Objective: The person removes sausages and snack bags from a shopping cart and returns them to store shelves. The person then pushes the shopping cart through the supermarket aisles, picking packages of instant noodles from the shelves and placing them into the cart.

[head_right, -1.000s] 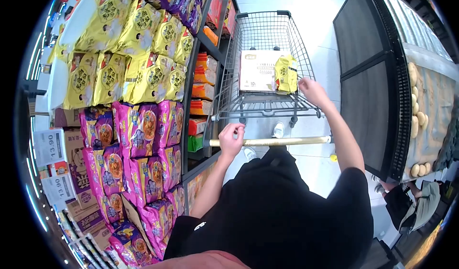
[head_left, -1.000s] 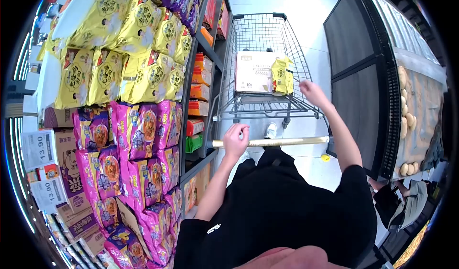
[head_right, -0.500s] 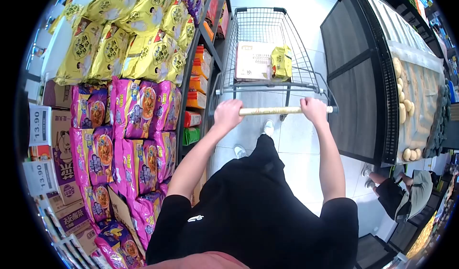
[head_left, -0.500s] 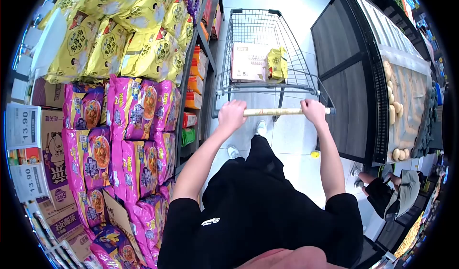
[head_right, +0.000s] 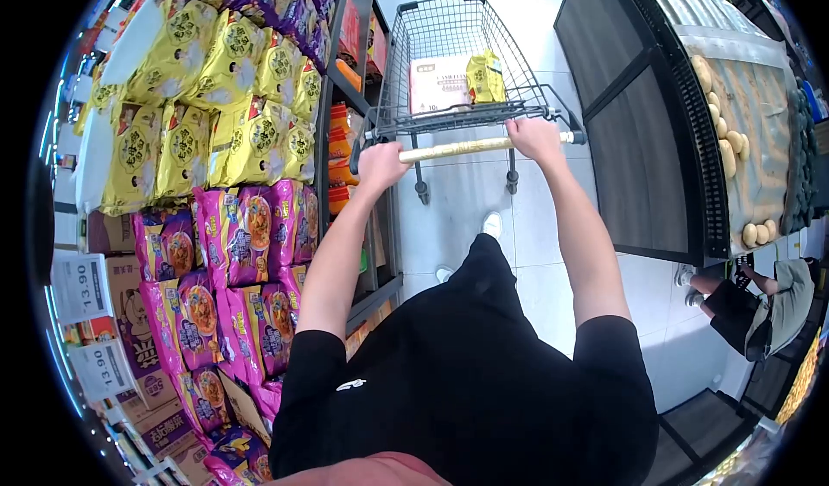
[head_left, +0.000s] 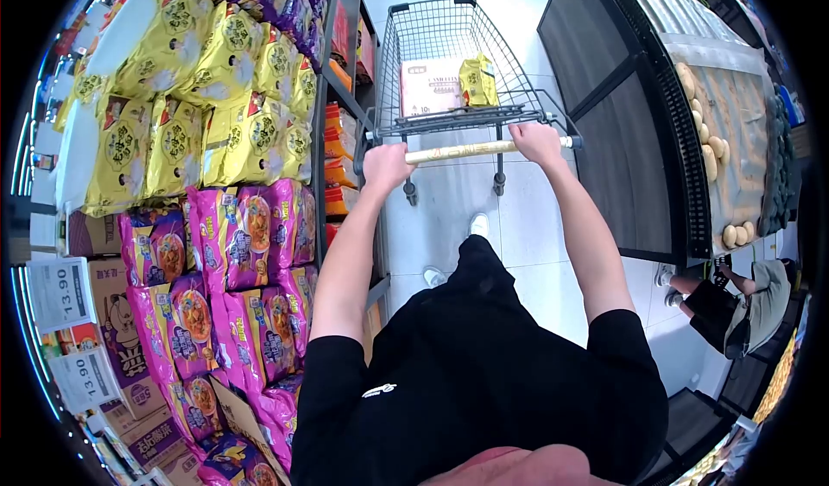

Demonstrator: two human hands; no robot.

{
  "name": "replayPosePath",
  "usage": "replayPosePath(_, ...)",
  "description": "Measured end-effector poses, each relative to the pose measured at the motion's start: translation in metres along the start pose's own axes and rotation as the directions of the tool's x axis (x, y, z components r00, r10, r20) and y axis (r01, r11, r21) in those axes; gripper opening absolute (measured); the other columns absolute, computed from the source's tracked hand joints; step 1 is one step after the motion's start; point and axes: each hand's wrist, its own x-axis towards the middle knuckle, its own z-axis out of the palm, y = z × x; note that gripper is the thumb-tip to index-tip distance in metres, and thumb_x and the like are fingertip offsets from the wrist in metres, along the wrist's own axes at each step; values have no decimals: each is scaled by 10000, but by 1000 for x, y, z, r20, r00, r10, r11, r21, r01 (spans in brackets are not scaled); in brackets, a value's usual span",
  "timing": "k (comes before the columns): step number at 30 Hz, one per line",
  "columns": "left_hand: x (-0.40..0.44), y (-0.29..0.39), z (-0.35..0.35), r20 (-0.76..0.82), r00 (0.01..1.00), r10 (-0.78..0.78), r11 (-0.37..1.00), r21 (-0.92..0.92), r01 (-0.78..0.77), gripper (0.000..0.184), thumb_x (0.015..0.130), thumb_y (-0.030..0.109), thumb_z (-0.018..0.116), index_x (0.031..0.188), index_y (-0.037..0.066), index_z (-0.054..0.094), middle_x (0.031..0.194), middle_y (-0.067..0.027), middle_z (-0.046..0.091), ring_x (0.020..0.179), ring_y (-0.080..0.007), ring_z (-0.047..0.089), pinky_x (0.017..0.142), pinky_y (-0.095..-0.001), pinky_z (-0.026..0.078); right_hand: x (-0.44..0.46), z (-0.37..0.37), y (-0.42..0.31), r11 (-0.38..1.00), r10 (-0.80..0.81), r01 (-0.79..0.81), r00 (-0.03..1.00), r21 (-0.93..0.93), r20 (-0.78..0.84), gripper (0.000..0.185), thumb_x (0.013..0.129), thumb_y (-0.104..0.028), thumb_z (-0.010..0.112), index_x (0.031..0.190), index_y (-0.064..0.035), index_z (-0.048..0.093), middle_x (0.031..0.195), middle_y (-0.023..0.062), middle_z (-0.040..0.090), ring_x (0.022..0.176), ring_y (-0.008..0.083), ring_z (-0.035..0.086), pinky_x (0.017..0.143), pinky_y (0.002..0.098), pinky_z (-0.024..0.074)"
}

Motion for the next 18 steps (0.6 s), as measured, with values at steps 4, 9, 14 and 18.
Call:
replayPosePath(4, 33, -6, 8, -102, 995, 2, 998, 59, 4, 192, 755, 298, 664, 774, 118, 728, 746, -134, 695, 715, -319, 683, 668, -421, 542, 29, -11, -3, 999, -28, 27, 997, 20, 71, 491, 955, -499, 411, 839, -147, 734, 809, 132, 703, 772, 351, 671, 684, 468, 514)
replayPosePath(9, 75, -10, 16, -283, 958, 38, 994, 110, -7, 125, 700, 233, 687, 672, 111, 683, 665, -95, 658, 670, -281, 659, 655, -389, 520, 68, -16, 8, 985, -171, 168, 983, 47, 62, 579, 922, -598, 428, 796, -114, 719, 717, 131, 681, 713, 326, 668, 653, 453, 511)
replayPosePath(14, 110, -6, 10, -352, 936, 28, 996, 92, 5, 116, 689, 205, 690, 638, 110, 646, 656, -79, 642, 684, -252, 645, 669, -378, 493, 103, -32, 21, 924, -383, 379, 919, 58, 95, 471, 808, -590, 629, 857, -129, 708, 746, 114, 692, 707, 314, 667, 647, 449, 511)
replayPosePath(18, 136, -11, 3, -255, 967, 10, 1000, 14, -7, 123, 710, 241, 699, 716, 124, 665, 714, -95, 672, 716, -308, 656, 659, -432, 506, 145, -27, 32, 931, -365, 354, 904, 89, 222, 318, 746, -400, 740, 957, -165, 703, 837, 100, 712, 814, 299, 683, 725, 437, 533)
